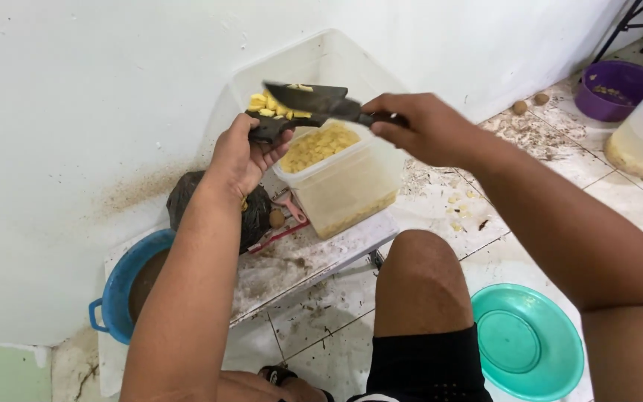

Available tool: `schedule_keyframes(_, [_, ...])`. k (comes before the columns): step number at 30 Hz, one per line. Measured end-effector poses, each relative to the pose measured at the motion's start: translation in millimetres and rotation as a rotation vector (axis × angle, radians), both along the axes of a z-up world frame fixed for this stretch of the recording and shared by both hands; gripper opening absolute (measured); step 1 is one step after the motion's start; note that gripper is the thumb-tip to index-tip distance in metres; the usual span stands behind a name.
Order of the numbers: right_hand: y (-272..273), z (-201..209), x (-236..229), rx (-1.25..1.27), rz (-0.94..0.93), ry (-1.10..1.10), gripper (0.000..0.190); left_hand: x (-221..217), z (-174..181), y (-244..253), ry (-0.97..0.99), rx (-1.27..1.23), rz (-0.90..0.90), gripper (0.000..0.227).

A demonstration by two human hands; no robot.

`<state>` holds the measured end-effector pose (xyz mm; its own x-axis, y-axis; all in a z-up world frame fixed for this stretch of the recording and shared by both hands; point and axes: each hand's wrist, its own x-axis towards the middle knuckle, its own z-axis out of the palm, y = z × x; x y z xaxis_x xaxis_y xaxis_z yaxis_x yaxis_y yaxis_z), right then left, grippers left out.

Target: A person slices fruit on a cutting board and peels fruit in a bucket of water as part of food preparation.

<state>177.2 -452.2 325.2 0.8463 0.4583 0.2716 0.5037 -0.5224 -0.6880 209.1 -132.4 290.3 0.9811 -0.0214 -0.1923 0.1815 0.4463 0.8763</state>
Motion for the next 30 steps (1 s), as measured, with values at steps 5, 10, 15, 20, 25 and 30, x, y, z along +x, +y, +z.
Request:
schedule_keyframes(5, [16.5, -13.1, 22.6, -0.064, 0.005, -0.081, 0.027, -13.9, 9.5, -7.3, -0.011, -0.058, -0.016, 0.042])
schedule_keyframes(10, [22.1, -4.4, 33.5, -0.130, 0.014, -0.140, 0.027, -12.9, 6.6, -1.3, -0.059, -0.010, -0.064, 0.039])
schedule_keyframes(15, [23.9, -4.9, 46.3, -0.158, 0.006, -0.135, 0.027, -21.2, 11.5, 1.8, -0.068, -0.001, -0.087, 0.047])
schedule_keyframes(20, [25.5, -12.7, 62.2, -0.198, -0.023, -0.161, 0.025, -19.5, 5.5, 8.3, -0.078, -0.030, -0.096, 0.048])
schedule_keyframes(25, [23.1, -21.6, 76.3, -0.257, -0.048, -0.159, 0.027, -17.5, 2.5, 10.0, -0.039, -0.061, -0.086, 0.043])
schedule_keyframes(30, [18.9, -30.8, 92.5, -0.329, -0.142, -0.133, 0.024, -16.7, -1.4, 8.7, -0.051, -0.068, -0.106, 0.042])
